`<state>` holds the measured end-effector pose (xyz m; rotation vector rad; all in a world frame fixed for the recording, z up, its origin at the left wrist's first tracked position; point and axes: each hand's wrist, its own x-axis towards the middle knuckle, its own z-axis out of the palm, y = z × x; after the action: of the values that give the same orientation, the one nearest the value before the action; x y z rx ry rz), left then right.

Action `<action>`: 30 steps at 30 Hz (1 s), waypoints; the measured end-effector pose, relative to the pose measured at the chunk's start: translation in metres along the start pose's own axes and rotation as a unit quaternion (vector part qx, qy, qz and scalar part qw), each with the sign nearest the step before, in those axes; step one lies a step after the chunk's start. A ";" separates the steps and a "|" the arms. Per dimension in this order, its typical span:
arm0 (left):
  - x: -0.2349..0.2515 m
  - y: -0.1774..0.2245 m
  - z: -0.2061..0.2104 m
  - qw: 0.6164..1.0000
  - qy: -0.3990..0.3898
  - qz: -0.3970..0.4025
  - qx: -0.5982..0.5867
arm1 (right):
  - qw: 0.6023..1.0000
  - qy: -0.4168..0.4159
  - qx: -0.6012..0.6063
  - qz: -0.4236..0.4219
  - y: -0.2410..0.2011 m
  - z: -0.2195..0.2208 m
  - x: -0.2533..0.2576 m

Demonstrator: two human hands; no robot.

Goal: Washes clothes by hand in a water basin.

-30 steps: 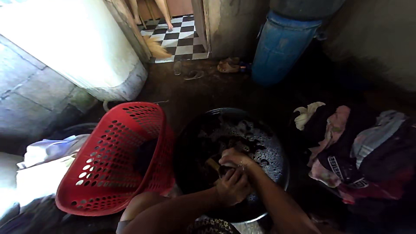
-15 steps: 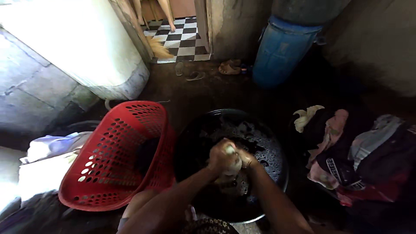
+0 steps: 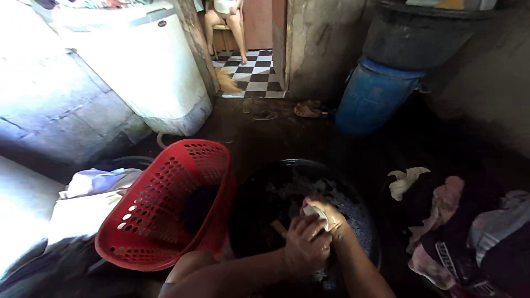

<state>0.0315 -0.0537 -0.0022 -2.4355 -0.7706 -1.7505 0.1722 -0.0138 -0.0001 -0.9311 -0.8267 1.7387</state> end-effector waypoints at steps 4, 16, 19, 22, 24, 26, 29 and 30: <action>-0.034 -0.001 -0.002 0.994 -0.073 0.080 0.027 | 0.977 0.021 -0.200 0.077 0.002 0.003 -0.001; -0.076 0.005 -0.005 0.961 -0.223 0.143 0.083 | 0.891 0.001 -0.403 0.210 0.040 0.010 0.011; -0.076 0.002 -0.005 0.960 -0.218 0.154 0.081 | 0.892 0.005 -0.401 0.210 0.044 0.008 0.014; -0.069 -0.005 -0.004 0.962 -0.202 0.166 0.073 | 0.920 0.033 -0.349 0.174 0.042 0.003 0.013; -0.059 -0.006 -0.005 0.961 -0.206 0.172 0.070 | 0.946 0.051 -0.281 0.157 0.032 0.006 0.009; -0.050 -0.003 -0.005 0.961 -0.201 0.175 0.067 | 0.967 0.058 -0.206 0.137 0.024 0.009 0.005; -0.041 0.000 -0.005 0.965 -0.178 0.178 0.068 | 0.979 0.036 -0.164 0.116 0.019 0.008 0.005; -0.042 0.000 -0.005 0.965 -0.176 0.180 0.073 | 0.980 0.026 -0.164 0.113 0.019 0.007 0.005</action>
<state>0.0172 -0.0705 -0.0380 -2.6081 -0.4167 -1.1145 0.1567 -0.0158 -0.0140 -1.3286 -1.0258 1.7924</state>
